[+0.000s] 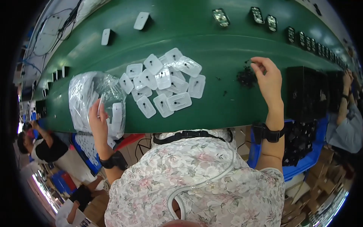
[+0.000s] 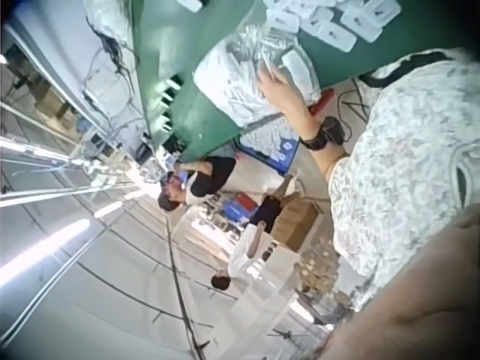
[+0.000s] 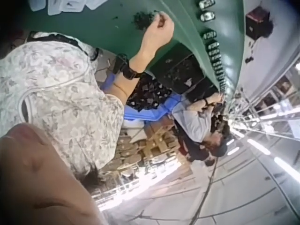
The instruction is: The person picks up a white plastic piece and a black screw, inserts the screw into the piece, and then places the assembly onto a black electronic component. They press the plastic piece onto the component by hand and then set the completed unit onto the green conveyor belt.
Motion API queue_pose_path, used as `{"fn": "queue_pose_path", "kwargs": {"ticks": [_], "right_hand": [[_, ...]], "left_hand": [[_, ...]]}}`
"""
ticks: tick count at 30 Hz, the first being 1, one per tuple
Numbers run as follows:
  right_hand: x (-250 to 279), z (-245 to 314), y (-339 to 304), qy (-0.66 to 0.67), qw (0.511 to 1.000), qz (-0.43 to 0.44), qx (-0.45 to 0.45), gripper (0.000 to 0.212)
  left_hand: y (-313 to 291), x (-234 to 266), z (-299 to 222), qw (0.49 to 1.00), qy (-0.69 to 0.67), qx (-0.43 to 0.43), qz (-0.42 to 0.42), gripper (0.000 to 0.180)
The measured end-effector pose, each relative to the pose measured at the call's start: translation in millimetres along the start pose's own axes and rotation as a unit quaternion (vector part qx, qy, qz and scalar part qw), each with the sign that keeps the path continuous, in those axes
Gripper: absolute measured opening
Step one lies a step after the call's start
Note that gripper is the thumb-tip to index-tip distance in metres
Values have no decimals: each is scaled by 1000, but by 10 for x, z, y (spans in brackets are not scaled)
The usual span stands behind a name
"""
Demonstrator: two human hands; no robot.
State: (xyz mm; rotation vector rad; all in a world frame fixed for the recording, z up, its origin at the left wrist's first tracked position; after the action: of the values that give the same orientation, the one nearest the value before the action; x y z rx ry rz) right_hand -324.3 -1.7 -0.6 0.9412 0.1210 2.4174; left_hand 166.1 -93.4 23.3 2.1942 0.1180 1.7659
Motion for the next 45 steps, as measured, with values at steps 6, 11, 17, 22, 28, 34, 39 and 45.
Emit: {"fn": "queue_pose_path", "kwargs": {"ticks": [6, 11, 17, 22, 28, 34, 39, 45], "right_hand": [[-34, -277, -86, -143, 990, -1, 13, 16], [-246, -346, 160, -141, 980, 49, 133, 14], [-138, -249, 413, -262, 931, 112, 229, 4], [-365, -186, 297, -287, 922, -46, 256, 15], [-477, 57, 130, -62, 987, 23, 147, 18], [-742, 837, -25, 189, 951, 172, 171, 27], [-931, 841, 71, 222, 938, 229, 135, 34], [-878, 970, 46, 349, 915, 185, 85, 29]], "left_hand": [[8, -183, -844, 839, -496, 143, 172, 18], [51, -456, -1463, 778, -525, 26, 344, 33], [205, -404, -1773, 746, -570, 6, 343, 19], [270, -480, -1805, 811, -512, -108, 261, 15], [349, -592, -1999, 837, -493, -154, 180, 14], [442, -720, -2178, 858, -460, -220, 65, 16], [497, -660, -2089, 839, -485, -242, 42, 11], [390, -441, -2064, 822, -513, -214, 124, 10]]}}
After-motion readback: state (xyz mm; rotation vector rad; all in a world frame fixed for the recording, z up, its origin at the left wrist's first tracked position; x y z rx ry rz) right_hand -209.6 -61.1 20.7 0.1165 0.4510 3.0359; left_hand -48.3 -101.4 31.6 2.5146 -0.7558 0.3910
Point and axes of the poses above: each hand's wrist, its own y-axis towards the middle knuckle, its own x-axis out of the back of the hand, z = x × y, the point moved 2 cm from there along y, towards the middle knuckle, and after that the axes turned 4 degrees about x, right-handed, at the moved point
